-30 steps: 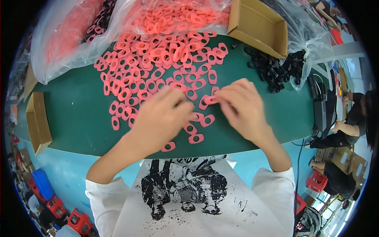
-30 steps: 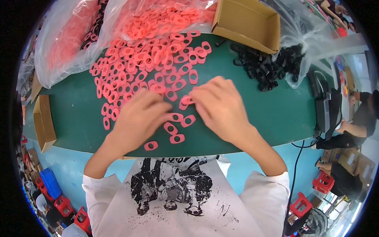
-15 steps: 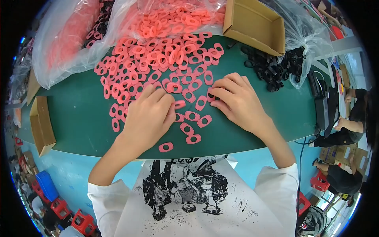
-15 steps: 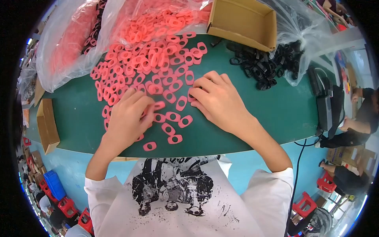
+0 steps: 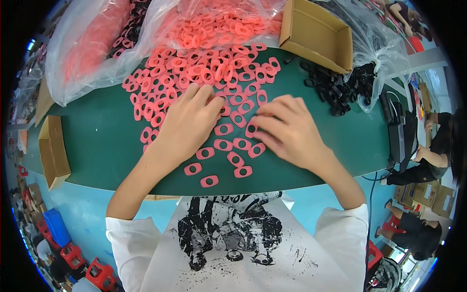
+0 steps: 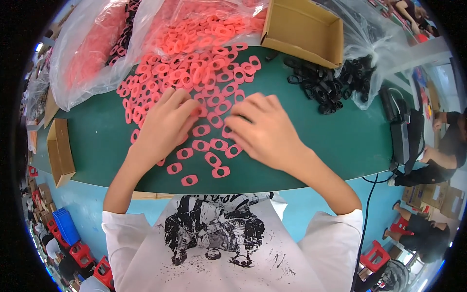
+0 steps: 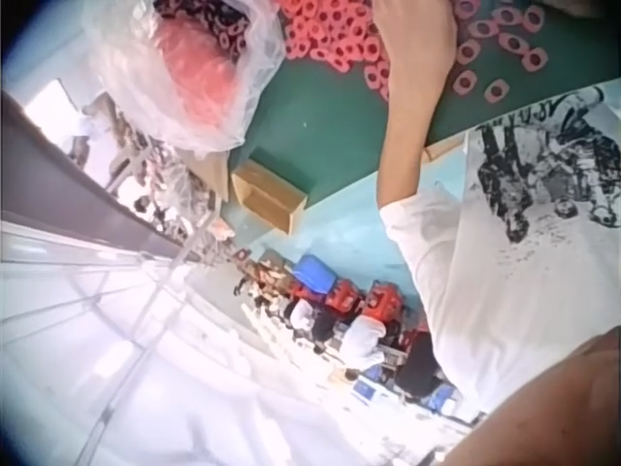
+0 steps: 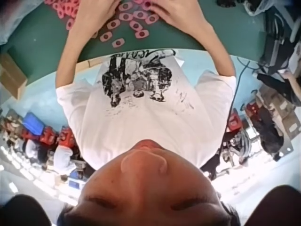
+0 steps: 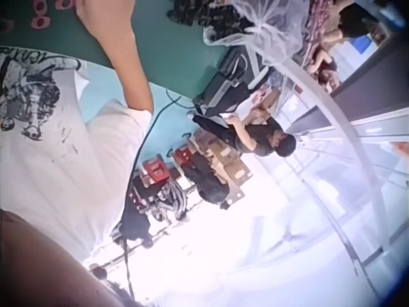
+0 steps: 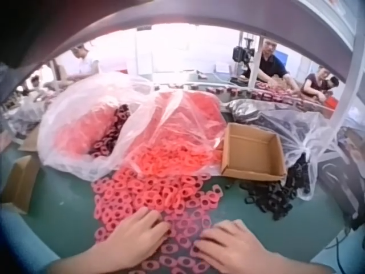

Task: The person assembles pink plastic rings onto black plastic bases by hand, fitting the rings onto the bases on a production line.

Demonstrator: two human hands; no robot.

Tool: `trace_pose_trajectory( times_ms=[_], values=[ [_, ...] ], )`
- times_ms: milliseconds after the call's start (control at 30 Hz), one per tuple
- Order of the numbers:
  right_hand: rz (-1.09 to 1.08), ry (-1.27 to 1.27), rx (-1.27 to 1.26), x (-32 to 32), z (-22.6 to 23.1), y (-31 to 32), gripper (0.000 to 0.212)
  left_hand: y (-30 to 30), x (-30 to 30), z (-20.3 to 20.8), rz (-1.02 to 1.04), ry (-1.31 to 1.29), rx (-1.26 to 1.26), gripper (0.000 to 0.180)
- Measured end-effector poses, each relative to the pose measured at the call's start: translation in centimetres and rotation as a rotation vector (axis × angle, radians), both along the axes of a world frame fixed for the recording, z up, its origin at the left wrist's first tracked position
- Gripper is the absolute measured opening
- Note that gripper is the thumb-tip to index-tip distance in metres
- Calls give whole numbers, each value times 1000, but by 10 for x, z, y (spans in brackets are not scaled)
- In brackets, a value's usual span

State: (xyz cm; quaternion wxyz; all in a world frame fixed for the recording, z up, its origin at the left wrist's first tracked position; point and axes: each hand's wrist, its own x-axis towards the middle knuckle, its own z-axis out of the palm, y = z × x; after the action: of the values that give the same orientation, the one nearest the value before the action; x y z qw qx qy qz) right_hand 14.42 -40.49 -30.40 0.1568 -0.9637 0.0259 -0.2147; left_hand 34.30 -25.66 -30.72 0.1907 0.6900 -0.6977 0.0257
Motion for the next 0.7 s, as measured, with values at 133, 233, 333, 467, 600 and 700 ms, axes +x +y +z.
trace_pose_trajectory(
  times_ms=[133, 233, 333, 467, 600, 700],
  values=[
    [105, 117, -46, -3, -6, 6, 23, 7, -2, 5, -62, 91, 69, 25],
    [121, 151, -120, -6, -4, 6, 20, 12, -6, 8, -85, 110, 129, 25],
    [116, 173, -91, -5, -4, 10, 19, 14, -5, 9, -95, 100, 149, 24],
    [66, 99, 45, -7, -4, 14, 22, 13, 2, 14, -42, 144, 100, 20],
    [7, 85, 190, -9, -9, 6, 26, 10, 3, 17, -10, 159, 48, 18],
    [-9, -11, 63, -2, -5, -3, 29, 9, -9, 16, -167, 215, 42, 18]
  ],
)
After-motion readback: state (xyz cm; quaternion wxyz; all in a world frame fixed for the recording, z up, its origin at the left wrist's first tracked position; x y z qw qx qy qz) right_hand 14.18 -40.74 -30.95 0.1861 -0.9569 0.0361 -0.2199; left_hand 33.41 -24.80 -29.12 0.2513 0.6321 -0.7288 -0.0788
